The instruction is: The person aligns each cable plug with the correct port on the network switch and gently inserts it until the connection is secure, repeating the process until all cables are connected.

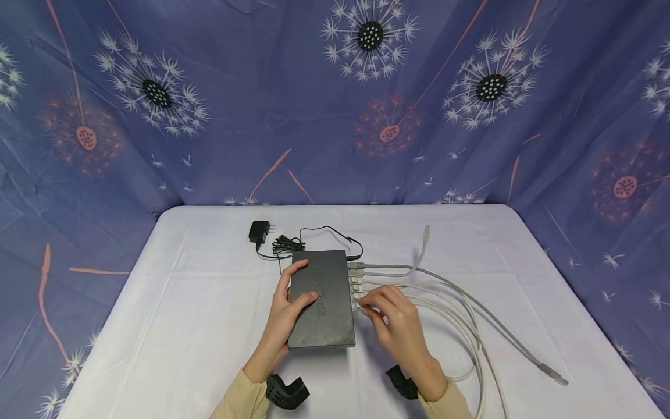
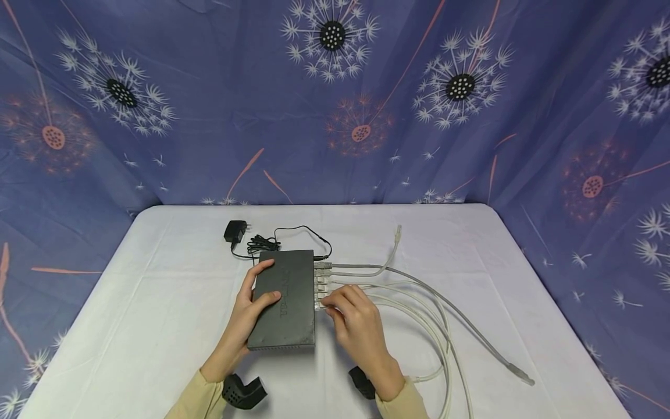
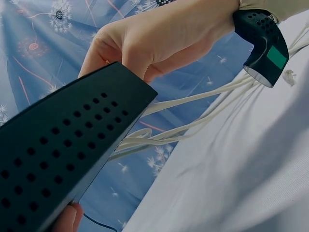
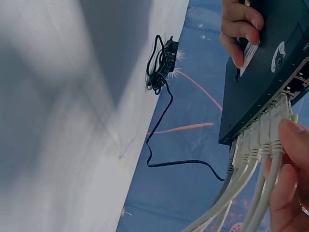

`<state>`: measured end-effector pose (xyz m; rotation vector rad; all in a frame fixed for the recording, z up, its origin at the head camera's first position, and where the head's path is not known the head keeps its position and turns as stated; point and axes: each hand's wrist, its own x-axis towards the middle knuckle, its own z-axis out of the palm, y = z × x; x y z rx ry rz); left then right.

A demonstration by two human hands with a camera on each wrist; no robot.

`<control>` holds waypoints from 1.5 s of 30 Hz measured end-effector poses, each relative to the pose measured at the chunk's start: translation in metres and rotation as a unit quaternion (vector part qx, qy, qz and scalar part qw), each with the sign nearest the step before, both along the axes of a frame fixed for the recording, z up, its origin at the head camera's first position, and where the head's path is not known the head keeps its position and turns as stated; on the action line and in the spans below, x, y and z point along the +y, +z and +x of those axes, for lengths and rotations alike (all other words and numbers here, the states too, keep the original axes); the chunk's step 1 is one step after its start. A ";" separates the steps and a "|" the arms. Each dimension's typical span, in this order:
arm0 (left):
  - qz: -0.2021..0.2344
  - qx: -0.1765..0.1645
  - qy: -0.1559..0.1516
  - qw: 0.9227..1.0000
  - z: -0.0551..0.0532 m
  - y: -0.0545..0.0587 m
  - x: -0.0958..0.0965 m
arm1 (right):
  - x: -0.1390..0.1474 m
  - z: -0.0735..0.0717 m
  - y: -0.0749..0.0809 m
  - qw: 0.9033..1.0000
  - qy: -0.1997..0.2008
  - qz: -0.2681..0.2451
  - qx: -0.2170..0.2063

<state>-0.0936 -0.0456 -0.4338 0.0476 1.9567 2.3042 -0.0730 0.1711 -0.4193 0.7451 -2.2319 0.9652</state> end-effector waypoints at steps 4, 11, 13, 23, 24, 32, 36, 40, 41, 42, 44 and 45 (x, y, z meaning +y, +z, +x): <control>-0.002 -0.004 0.001 1.000 0.000 0.001 0.001 | -0.001 0.000 -0.001 1.000 0.006 -0.008 0.007; -0.021 0.000 -0.001 1.000 -0.001 0.001 0.003 | -0.002 -0.002 -0.003 1.000 0.003 -0.006 0.024; -0.029 0.010 -0.001 1.000 -0.002 0.001 0.003 | -0.003 -0.002 -0.003 1.000 0.001 -0.006 0.029; -0.043 0.022 0.001 0.999 -0.003 0.002 0.006 | -0.004 -0.004 -0.006 0.999 -0.005 -0.010 0.041; -0.045 0.021 0.002 0.999 -0.003 0.002 0.006 | -0.004 -0.004 -0.007 0.999 -0.005 -0.011 0.041; -0.039 0.022 0.000 0.999 -0.001 0.003 0.008 | -0.004 -0.006 -0.011 0.998 0.006 -0.024 0.054; -0.042 0.025 0.003 0.999 -0.001 0.004 0.008 | -0.004 -0.006 -0.011 0.998 0.007 -0.027 0.054; -0.026 0.019 -0.002 0.999 -0.002 0.003 0.007 | -0.005 -0.005 -0.009 0.999 0.004 -0.028 0.046; -0.022 0.017 -0.003 1.000 -0.002 0.003 0.007 | -0.005 -0.005 -0.008 0.999 0.002 -0.027 0.042; -0.017 0.016 -0.005 1.000 -0.002 0.002 0.006 | -0.005 -0.005 -0.008 0.999 0.000 -0.026 0.036; -0.008 0.011 -0.008 1.000 -0.003 0.001 0.006 | -0.005 -0.004 -0.007 0.999 -0.002 -0.022 0.023; -0.005 0.010 -0.008 1.000 -0.003 0.001 0.005 | -0.005 -0.004 -0.006 1.000 -0.002 -0.020 0.016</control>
